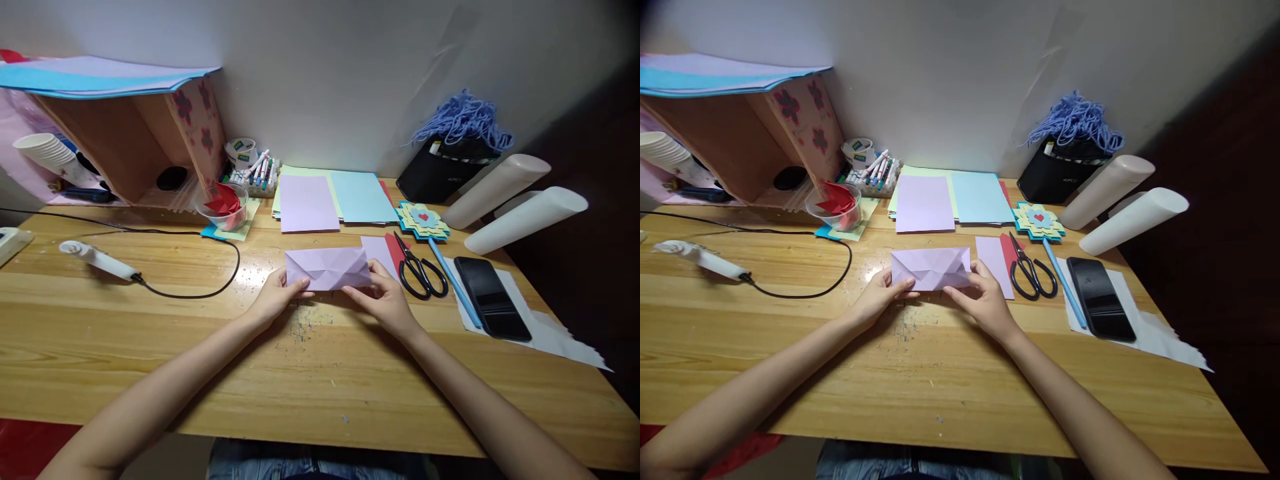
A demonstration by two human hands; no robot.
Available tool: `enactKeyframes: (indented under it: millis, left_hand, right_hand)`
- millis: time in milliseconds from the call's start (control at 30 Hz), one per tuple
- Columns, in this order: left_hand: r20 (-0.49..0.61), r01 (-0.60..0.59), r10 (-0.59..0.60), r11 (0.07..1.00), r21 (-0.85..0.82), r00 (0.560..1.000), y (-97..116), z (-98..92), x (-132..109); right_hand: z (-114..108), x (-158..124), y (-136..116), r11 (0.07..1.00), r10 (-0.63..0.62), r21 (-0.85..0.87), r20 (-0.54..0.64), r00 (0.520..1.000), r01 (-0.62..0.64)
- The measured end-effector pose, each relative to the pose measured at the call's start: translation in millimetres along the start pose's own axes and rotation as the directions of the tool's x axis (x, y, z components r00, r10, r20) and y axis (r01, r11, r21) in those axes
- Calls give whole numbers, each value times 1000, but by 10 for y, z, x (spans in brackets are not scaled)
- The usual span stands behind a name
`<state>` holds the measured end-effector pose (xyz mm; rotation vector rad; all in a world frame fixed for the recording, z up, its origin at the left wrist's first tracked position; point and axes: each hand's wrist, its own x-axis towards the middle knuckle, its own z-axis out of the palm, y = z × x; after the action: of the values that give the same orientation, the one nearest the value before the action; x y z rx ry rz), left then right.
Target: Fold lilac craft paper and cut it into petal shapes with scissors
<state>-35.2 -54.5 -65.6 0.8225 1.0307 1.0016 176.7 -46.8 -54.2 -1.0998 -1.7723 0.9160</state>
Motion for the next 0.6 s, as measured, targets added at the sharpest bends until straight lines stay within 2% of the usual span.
enactKeyframes:
  millis: [67, 167, 267, 400, 467, 533, 600]
  left_hand:
    - [19, 4, -4, 1000, -15, 1000, -1, 17, -7]
    - [21, 4, -4, 999, -35, 1000, 20, 44, -19]
    - [-7, 10, -10, 999, -35, 1000, 50, 65, -33]
    - [37, 37, -35, 998, -54, 999, 75, 77, -54]
    - [38, 42, -41, 999, -22, 998, 69, 70, -54]
    - [-31, 13, -11, 999, 44, 999, 49, 50, -42]
    - [-103, -26, 34, 997, 75, 994, 21, 26, -25]
  right_hand:
    - [-21, -21, -49, 980, -155, -126, 16, 988, 155]
    - [-47, -62, -92, 869, -359, -321, 117, 926, 377]
    - [-25, -99, -108, 726, -434, -479, 239, 869, 494]
    - [50, -121, -136, 599, -429, -580, 350, 833, 552]
    - [73, -125, -152, 562, -447, -598, 361, 818, 571]
    - [81, -131, -168, 527, -496, -653, 283, 821, 544]
    - [83, -140, -189, 504, -525, -741, 145, 839, 443]
